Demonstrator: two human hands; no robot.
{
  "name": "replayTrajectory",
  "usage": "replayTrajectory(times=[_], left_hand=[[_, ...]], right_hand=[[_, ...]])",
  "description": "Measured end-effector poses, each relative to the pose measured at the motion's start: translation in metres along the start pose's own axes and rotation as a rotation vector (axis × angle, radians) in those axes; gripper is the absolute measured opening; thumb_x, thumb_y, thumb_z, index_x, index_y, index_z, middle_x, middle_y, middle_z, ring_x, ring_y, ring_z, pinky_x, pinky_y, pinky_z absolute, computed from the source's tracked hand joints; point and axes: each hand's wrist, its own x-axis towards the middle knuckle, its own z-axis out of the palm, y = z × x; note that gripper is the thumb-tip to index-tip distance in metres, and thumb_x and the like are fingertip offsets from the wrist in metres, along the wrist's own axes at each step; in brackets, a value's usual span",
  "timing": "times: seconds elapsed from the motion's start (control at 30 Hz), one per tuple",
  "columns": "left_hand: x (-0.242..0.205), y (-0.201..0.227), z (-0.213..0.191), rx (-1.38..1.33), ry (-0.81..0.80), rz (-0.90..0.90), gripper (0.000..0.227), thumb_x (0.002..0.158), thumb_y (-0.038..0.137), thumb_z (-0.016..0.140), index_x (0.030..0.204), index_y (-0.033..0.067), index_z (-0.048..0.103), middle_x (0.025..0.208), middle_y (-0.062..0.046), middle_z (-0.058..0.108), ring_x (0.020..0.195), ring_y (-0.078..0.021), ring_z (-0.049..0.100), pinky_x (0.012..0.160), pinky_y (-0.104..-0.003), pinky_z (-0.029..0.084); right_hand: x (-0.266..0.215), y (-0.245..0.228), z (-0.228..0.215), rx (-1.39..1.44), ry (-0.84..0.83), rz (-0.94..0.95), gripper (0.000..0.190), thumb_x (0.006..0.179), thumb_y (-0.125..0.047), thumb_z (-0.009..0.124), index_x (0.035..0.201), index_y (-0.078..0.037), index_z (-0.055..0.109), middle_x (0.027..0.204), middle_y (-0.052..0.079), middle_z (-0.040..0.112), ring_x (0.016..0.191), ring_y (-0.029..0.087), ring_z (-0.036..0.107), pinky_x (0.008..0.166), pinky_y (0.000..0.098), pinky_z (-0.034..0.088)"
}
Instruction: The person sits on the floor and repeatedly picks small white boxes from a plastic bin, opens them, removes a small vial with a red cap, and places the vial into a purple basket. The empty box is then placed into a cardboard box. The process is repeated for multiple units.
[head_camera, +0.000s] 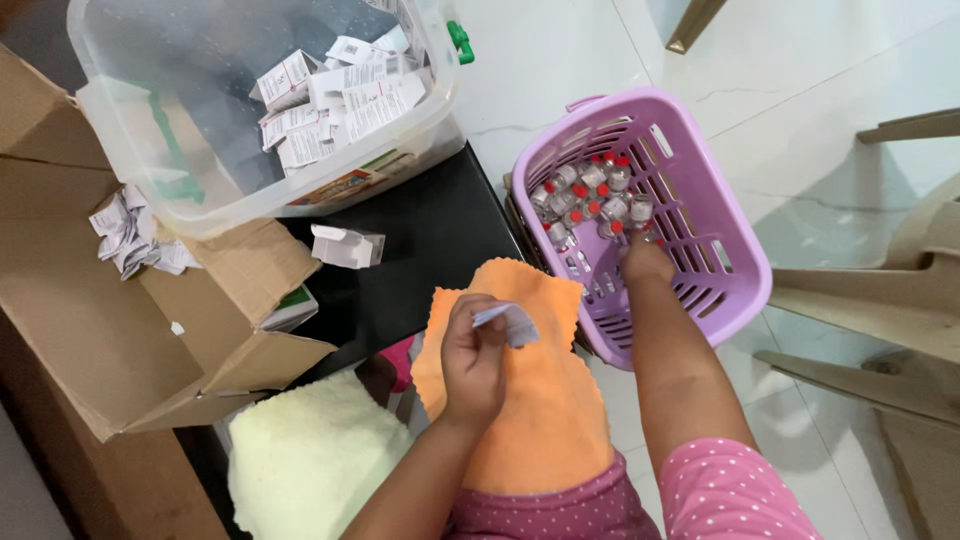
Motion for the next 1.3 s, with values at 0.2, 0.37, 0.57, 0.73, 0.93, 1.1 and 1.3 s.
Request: replayTrajectory(times=[0.2,0.37,0.57,0.73,0.93,1.1,1.3], left_hand=[[-0.002,0.001,-0.004,0.11,-0.016,-0.028,0.02,0.108,0.011,0.056,0.119,-0.0018,0.066,0.111,-0.004,0.059,0.098,-0.0109,0.058,0.087,-0.026,0.049],[-0.002,-0.013,-0.006,-0.037,0.052,-0.057,0.018,0.104,0.005,0.06,0.121,-0.0003,0.062,0.106,-0.004,0.067,0.095,-0.0106,0.065,0.085,-0.027,0.056],[-0.013,-0.028,-0.015,-0.055,0.078,0.004,0.008,0.101,0.001,0.064,0.106,-0.0022,0.059,0.098,-0.009,0.07,0.088,-0.0144,0.072,0.082,-0.03,0.062],[-0.016,-0.039,-0.013,-0.13,0.073,0.072,0.009,0.101,0.0,0.065,0.102,-0.0003,0.056,0.096,-0.009,0.069,0.085,-0.0134,0.07,0.08,-0.029,0.061],[-0.041,-0.01,-0.024,-0.204,-0.11,0.03,0.01,0.101,0.0,0.065,0.101,0.0013,0.055,0.098,-0.01,0.07,0.089,-0.0132,0.07,0.081,-0.028,0.06],[-0.084,0.04,-0.04,-0.17,-0.243,0.086,0.014,0.1,0.001,0.065,0.11,0.0008,0.057,0.113,-0.01,0.068,0.105,-0.0142,0.067,0.094,-0.03,0.057],[-0.112,0.07,-0.046,-0.21,-0.289,0.188,0.045,0.089,-0.005,0.077,0.122,0.0039,0.048,0.123,-0.011,0.063,0.116,-0.017,0.065,0.101,-0.033,0.056]], right_hand=[[0.013,0.013,0.032,0.143,0.075,-0.02,0.031,0.09,-0.012,0.066,0.121,-0.017,0.069,0.125,0.021,0.069,0.118,0.038,0.066,0.099,0.048,0.051],[-0.028,0.02,-0.013,0.341,0.115,-0.107,0.03,0.089,-0.025,0.075,0.114,-0.011,0.065,0.111,0.018,0.073,0.105,0.037,0.069,0.091,0.0467,0.053],[-0.196,0.022,-0.126,1.021,0.134,-0.439,0.021,0.097,-0.016,0.069,0.112,-0.004,0.06,0.081,0.003,0.062,0.069,0.011,0.054,0.06,0.027,0.044],[-0.349,0.001,-0.18,1.15,0.032,-0.709,0.018,0.099,-0.014,0.069,0.109,-0.002,0.06,0.081,-0.003,0.058,0.07,0.005,0.051,0.061,0.0217,0.042],[-0.433,-0.052,-0.197,0.878,0.039,-0.836,0.018,0.093,-0.011,0.072,0.107,-0.003,0.065,0.079,-0.005,0.061,0.069,0.001,0.051,0.059,0.0201,0.041],[-0.451,-0.079,-0.202,1.0,-0.066,-0.81,0.018,0.095,-0.013,0.073,0.105,-0.002,0.063,0.071,-0.002,0.058,0.058,0.004,0.048,0.05,0.0214,0.036],[-0.474,-0.092,-0.203,0.946,-0.083,-0.898,0.017,0.097,-0.015,0.071,0.106,-0.003,0.065,0.071,-0.003,0.058,0.06,0.003,0.051,0.052,0.0203,0.04]])
